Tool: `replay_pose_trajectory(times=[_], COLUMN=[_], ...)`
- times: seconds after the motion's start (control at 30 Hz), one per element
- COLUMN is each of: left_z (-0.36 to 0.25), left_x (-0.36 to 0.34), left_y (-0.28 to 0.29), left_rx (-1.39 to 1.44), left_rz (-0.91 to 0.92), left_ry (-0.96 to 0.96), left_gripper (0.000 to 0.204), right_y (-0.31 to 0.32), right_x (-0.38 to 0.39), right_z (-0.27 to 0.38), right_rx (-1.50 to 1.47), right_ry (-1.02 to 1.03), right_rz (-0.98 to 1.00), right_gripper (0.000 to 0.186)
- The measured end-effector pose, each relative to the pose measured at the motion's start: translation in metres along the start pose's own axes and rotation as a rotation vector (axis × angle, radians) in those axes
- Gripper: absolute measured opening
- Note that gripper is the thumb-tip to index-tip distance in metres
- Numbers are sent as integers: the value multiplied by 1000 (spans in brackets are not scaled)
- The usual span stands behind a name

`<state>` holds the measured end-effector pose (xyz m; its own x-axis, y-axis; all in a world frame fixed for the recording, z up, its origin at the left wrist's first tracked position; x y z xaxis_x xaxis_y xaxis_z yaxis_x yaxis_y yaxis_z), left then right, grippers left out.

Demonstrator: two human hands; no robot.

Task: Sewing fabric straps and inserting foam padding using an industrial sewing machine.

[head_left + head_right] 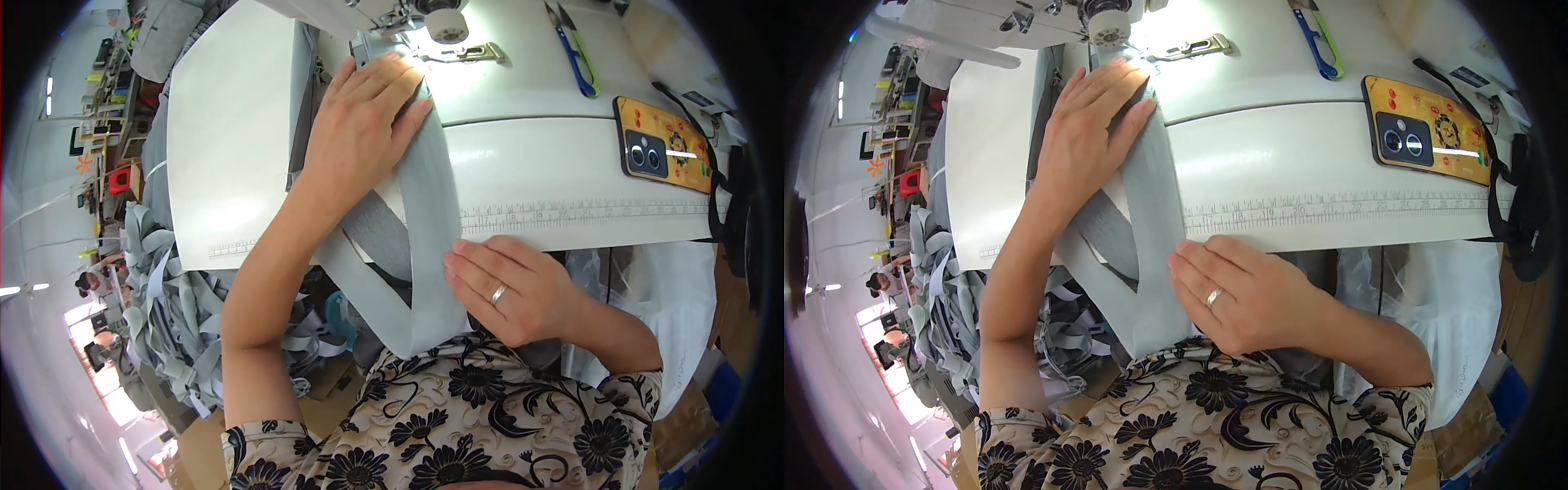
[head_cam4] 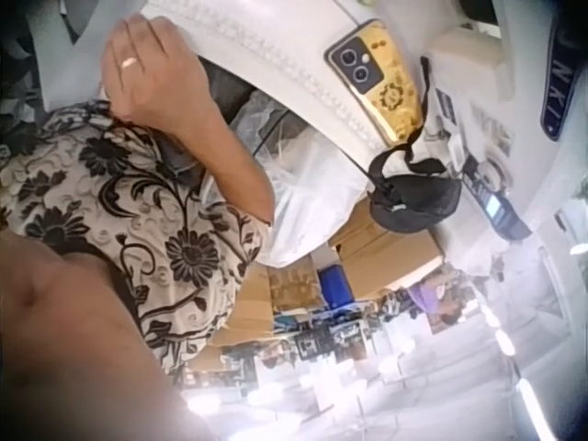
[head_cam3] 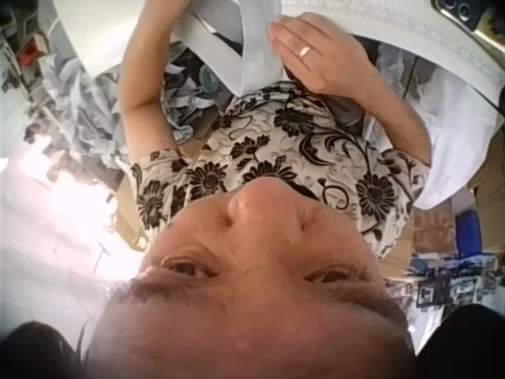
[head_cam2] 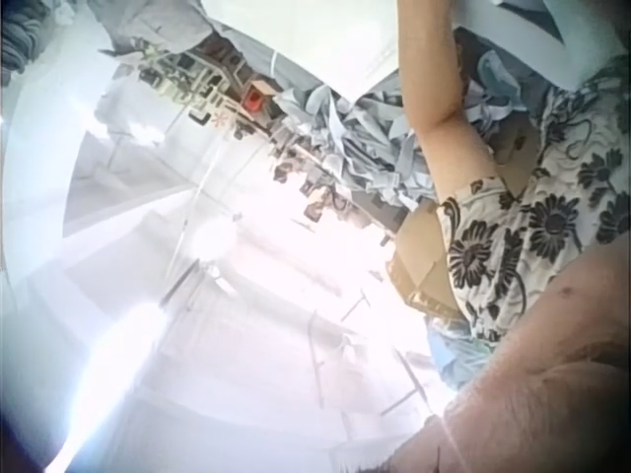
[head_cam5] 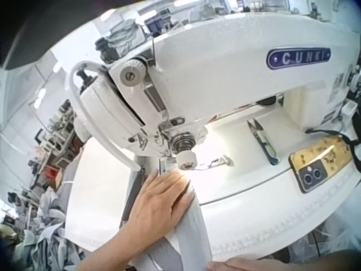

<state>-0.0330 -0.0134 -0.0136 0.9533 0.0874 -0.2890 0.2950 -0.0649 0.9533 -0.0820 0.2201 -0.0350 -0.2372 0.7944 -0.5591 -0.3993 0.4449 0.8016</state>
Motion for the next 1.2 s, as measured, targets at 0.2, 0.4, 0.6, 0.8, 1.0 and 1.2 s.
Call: replay_pose_trajectory(times=[0.2,0.4,0.6,0.8,1.0,1.2], left_z=[9,-22,11,-24,-127,-117], left_x=[4,30,26,123,164,166], left_y=[-4,14,8,41,18,21], left_rx=[-51,145,191,659,1450,1146], left_rz=[-84,58,-90,229,35,22], left_ry=[-17,37,150,744,945,770], left_gripper=[23,27,18,47,28,23], right_y=[-3,0,-10,-23,-56,-102], right_x=[-11,-23,-41,-24,23,34], right_z=[-14,-27,-58,-5,56,37], right_rx=[24,60,100,-5,-830,-1415], right_ry=[-80,-124,-173,-398,-731,-918], right_rz=[10,67,43,-65,-380,-550], right_gripper=[28,25,24,35,45,34])
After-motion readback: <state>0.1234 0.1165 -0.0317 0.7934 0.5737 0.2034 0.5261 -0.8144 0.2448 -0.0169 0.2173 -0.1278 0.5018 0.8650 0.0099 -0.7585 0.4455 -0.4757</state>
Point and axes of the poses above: each hand's wrist, its own x-axis away from the middle knuckle, its own y-axis out of the back of the hand, z = x × y, the point moved 1 cm from there along -x, towards the middle knuckle, and after that the axes turned 6 degrees about z, right-handed, at the moved point
